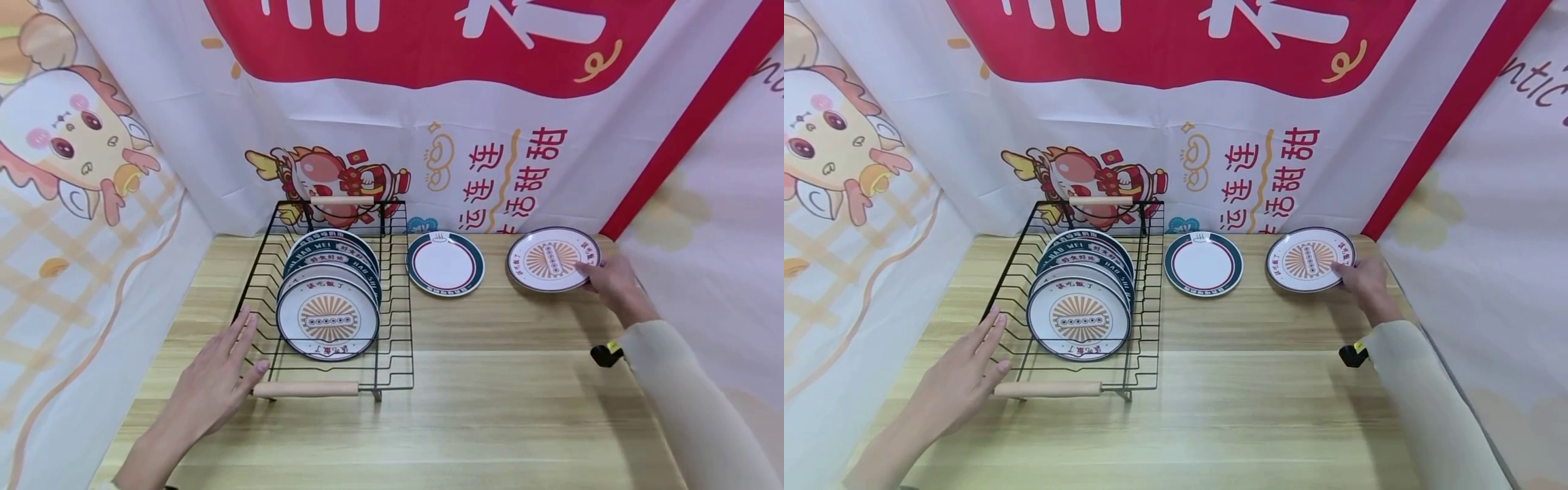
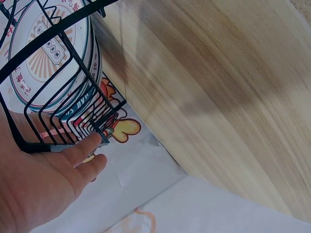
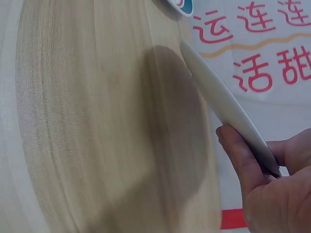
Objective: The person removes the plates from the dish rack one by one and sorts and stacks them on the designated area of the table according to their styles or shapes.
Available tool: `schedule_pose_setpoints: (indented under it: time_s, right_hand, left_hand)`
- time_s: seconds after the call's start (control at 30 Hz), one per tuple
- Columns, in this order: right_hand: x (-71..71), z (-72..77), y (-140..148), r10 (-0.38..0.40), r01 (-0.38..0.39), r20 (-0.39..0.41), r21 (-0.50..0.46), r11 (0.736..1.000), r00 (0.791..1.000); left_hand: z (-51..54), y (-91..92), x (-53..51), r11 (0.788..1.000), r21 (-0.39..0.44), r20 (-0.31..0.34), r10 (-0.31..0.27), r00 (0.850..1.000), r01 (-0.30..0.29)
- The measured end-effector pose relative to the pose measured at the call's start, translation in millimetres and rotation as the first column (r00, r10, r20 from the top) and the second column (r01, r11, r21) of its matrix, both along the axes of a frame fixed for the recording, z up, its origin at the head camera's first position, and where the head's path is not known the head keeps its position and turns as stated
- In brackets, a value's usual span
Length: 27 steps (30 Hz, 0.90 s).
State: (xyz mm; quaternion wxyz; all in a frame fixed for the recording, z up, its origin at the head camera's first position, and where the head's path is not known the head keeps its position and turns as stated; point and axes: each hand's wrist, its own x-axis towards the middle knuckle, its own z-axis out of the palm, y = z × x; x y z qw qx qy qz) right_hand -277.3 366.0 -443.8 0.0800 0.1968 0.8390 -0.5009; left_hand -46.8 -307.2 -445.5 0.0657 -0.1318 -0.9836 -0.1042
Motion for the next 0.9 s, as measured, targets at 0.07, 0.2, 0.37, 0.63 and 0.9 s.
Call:
schedule_pose_setpoints:
  time_s: [0.07,0.2,0.37,0.63,0.9]
  right_hand:
    - [-2.3,-4.9,2.3,-0.017,0.017,0.027,0.009,1.000,0.999]
    - [-5.7,-15.6,5.4,-0.064,0.066,0.086,-0.013,0.998,0.994]
    - [-8.8,-28.9,7.6,-0.102,0.111,0.141,-0.058,0.992,0.985]
    - [-9.7,-39.0,8.4,-0.132,0.145,0.170,-0.070,0.987,0.977]
    - [-10.7,-53.0,10.1,-0.161,0.175,0.223,-0.046,0.983,0.962]
  left_hand:
    - [-0.6,-0.1,-0.2,1.000,0.002,-0.002,0.001,1.000,-0.001]
    - [-1.8,-0.4,-0.6,1.000,0.006,-0.006,0.003,1.000,-0.003]
    - [-2.3,-0.7,-1.1,1.000,0.006,-0.005,0.002,1.000,-0.002]
    - [-1.4,-1.0,-1.2,1.000,0.009,-0.011,0.004,1.000,-0.003]
    - [-1.6,-0.2,-0.8,1.000,0.008,-0.013,0.003,1.000,-0.003]
